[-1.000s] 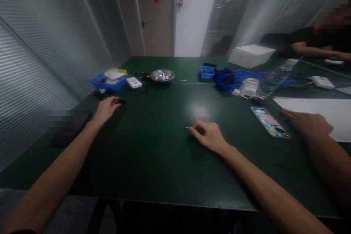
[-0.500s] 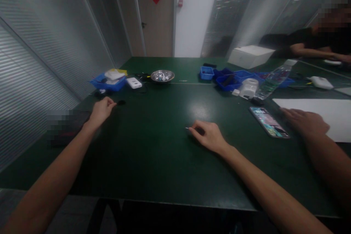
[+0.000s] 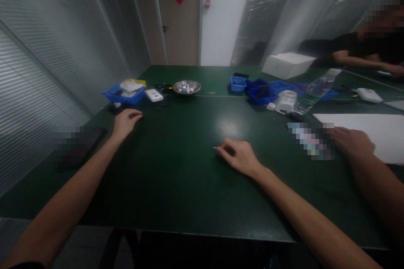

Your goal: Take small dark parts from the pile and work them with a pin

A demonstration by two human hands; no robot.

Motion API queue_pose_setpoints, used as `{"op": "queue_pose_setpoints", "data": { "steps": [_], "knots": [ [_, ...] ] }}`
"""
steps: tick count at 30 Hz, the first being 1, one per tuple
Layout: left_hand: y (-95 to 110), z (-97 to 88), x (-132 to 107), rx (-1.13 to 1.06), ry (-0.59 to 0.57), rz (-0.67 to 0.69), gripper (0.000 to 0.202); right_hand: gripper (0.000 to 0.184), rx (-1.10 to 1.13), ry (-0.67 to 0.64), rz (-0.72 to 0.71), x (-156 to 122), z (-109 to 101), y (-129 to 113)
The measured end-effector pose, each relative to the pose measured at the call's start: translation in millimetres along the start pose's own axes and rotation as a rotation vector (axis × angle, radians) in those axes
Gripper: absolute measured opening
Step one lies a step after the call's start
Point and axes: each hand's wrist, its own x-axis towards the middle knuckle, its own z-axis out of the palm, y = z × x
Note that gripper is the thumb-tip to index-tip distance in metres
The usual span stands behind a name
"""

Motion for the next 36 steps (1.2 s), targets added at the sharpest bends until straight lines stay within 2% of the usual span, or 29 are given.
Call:
{"op": "queue_pose_setpoints", "data": {
  "steps": [6, 11, 18, 25, 28, 31, 36],
  "knots": [
    [-11, 9.3, 0, 0.006, -0.008, -0.048, 0.027, 0.025, -0.003, -0.008, 0.0, 0, 1, 0],
    [-16, 9.8, 3, -0.028, 0.019, -0.157, 0.029, 0.026, -0.009, -0.01, -0.001, 0, 2, 2],
    [-11, 12.0, 9, -0.18, 0.043, -0.386, 0.03, 0.025, -0.019, -0.014, -0.008, 0, 2, 3],
    [-7, 15.2, 21, -0.319, 0.084, -0.44, 0.023, 0.027, -0.021, -0.011, 0.004, 0, 0, -1],
    [-10, 14.6, 22, -0.273, 0.052, -0.4, 0.022, 0.028, -0.01, -0.023, 0.006, 1, -2, -3],
    [-13, 12.5, 16, -0.143, -0.02, -0.287, 0.025, 0.028, -0.007, -0.032, 0.006, 1, -2, -4],
    [-6, 6.9, -1, 0.154, -0.137, 0.087, 0.026, 0.027, -0.017, -0.025, 0.004, 0, -1, -2]
  ]
}}
